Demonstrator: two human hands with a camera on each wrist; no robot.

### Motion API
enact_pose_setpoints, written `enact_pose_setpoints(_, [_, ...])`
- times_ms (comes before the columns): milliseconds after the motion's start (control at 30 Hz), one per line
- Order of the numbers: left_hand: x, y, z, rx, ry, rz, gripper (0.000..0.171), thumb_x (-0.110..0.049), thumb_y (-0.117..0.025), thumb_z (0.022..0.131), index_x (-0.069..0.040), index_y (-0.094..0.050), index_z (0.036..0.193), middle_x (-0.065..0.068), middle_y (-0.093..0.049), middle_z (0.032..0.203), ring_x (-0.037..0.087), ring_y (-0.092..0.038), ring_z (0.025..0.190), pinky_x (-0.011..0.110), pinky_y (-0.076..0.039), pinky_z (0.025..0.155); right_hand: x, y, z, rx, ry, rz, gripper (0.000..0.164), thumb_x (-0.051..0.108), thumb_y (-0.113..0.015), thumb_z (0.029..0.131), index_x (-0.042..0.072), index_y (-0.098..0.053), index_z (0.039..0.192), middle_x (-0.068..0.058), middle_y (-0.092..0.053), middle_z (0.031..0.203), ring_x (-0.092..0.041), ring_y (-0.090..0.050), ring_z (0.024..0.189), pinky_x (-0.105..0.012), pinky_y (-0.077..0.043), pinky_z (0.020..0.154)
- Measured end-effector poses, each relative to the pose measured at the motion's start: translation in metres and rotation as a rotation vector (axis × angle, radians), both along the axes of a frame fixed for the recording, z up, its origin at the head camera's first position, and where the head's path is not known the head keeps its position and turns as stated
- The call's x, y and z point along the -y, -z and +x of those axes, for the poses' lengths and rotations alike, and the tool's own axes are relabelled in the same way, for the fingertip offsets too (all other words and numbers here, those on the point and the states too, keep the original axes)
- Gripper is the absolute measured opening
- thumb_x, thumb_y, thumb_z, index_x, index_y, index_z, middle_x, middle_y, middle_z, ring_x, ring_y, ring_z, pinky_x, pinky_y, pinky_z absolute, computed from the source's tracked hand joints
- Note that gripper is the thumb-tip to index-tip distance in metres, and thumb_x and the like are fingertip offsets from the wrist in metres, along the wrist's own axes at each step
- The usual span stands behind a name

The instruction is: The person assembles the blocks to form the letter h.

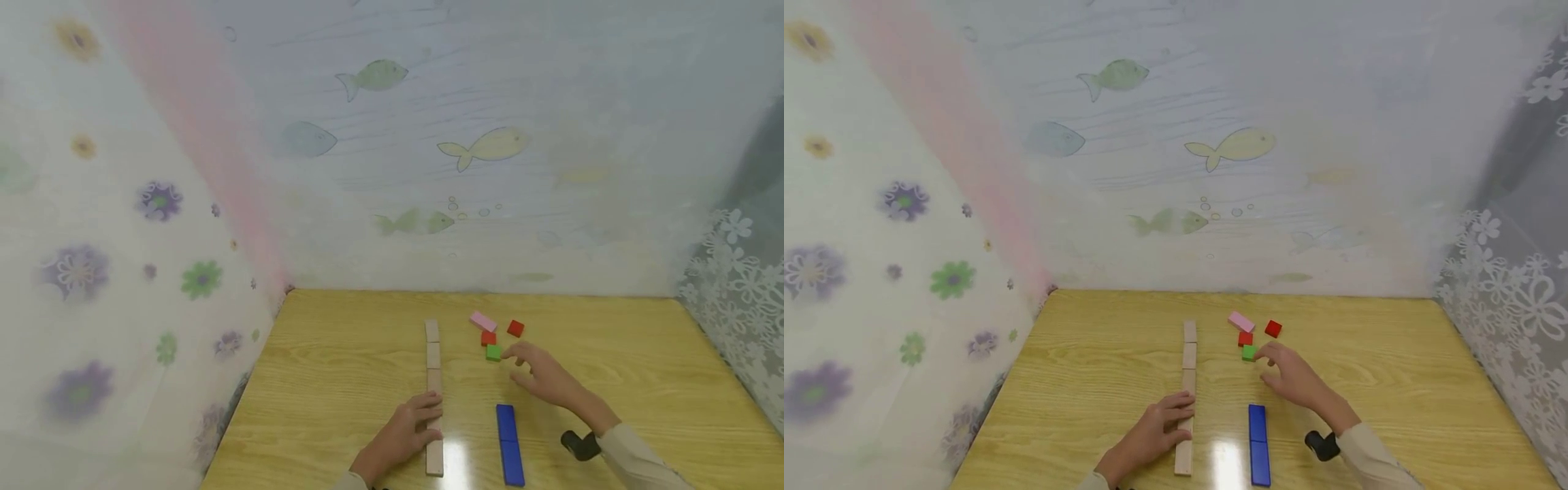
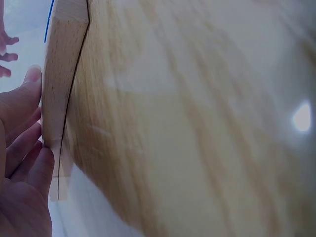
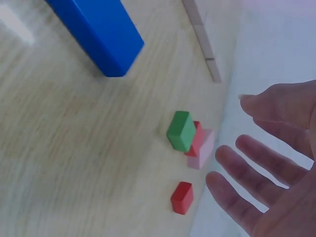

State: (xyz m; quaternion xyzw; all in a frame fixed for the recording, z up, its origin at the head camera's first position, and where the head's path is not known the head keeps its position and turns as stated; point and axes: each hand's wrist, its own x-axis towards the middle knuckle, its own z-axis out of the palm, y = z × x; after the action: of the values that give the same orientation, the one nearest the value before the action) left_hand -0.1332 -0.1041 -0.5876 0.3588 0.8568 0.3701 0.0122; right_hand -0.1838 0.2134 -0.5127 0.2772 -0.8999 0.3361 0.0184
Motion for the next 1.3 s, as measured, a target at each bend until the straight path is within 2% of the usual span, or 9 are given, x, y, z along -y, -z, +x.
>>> enact_pose_setpoints(167, [0.0, -0.002, 0.0, 0.009, 0.005, 0.0, 0.042, -0.026, -0.064, 0.09, 0.001, -0.061, 0.122, 0.009, -0.048, 0.139, 0.025, -0.04, 0.132, 0.038, -0.039, 0.104, 0.002, -0.004, -0.011, -0.005, 0.048, 0.01, 0.029, 0.0, -0.066, 0.084, 0.0, -0.061, 0.112, -0.015, -0.06, 0.11, -0.03, -0.06, 0.088, -0.033, -0.052, 0.064])
enact_pose_setpoints(500, [0.0, -0.001, 0.0, 0.018, 0.001, 0.006, 0.041, -0.025, -0.065, 0.09, 0.001, -0.061, 0.122, 0.009, -0.048, 0.139, 0.025, -0.04, 0.132, 0.039, -0.039, 0.105, 0.013, -0.004, -0.036, -0.096, 0.059, -0.011, 0.029, 0.0, -0.068, 0.082, 0.0, -0.062, 0.111, -0.018, -0.06, 0.106, -0.029, -0.059, 0.082, -0.039, -0.052, 0.066])
enact_pose_setpoints(767, [0.0, -0.002, 0.0, 0.008, 0.011, 0.016, 0.041, -0.025, -0.066, 0.09, 0.002, -0.062, 0.121, 0.01, -0.049, 0.139, 0.025, -0.04, 0.132, 0.038, -0.04, 0.104, 0.022, -0.003, -0.054, -0.02, 0.131, -0.034, 0.028, 0.004, -0.065, 0.085, -0.005, -0.062, 0.111, -0.02, -0.06, 0.107, -0.03, -0.059, 0.083, -0.041, -0.052, 0.068])
enact_pose_setpoints(967, [0.0, -0.001, -0.001, -0.009, 0.013, 0.017, 0.041, -0.025, -0.065, 0.09, 0.002, -0.062, 0.121, 0.01, -0.049, 0.138, 0.025, -0.04, 0.132, 0.037, -0.041, 0.104, 0.026, 0.0, -0.065, 0.002, 0.167, -0.049, 0.028, 0.006, -0.064, 0.086, -0.005, -0.062, 0.111, -0.021, -0.06, 0.106, -0.029, -0.058, 0.082, -0.039, -0.051, 0.065])
enact_pose_setpoints(1133, [-0.001, -0.001, 0.0, 0.005, 0.003, 0.005, 0.042, -0.027, -0.065, 0.09, 0.0, -0.062, 0.121, 0.009, -0.049, 0.139, 0.024, -0.04, 0.132, 0.037, -0.04, 0.104, 0.029, 0.006, -0.075, -0.01, 0.161, -0.048, 0.028, 0.002, -0.062, 0.085, -0.008, -0.061, 0.111, -0.022, -0.06, 0.107, -0.033, -0.059, 0.084, -0.043, -0.052, 0.067])
enact_pose_setpoints(1300, [-0.001, -0.001, 0.001, 0.025, -0.007, 0.001, 0.042, -0.028, -0.063, 0.091, 0.0, -0.062, 0.122, 0.008, -0.048, 0.139, 0.024, -0.039, 0.133, 0.038, -0.039, 0.105, 0.028, 0.012, -0.091, -0.006, 0.116, 0.037, 0.029, 0.0, -0.061, 0.087, -0.006, -0.06, 0.115, -0.022, -0.057, 0.113, -0.038, -0.059, 0.092, -0.049, -0.053, 0.076])
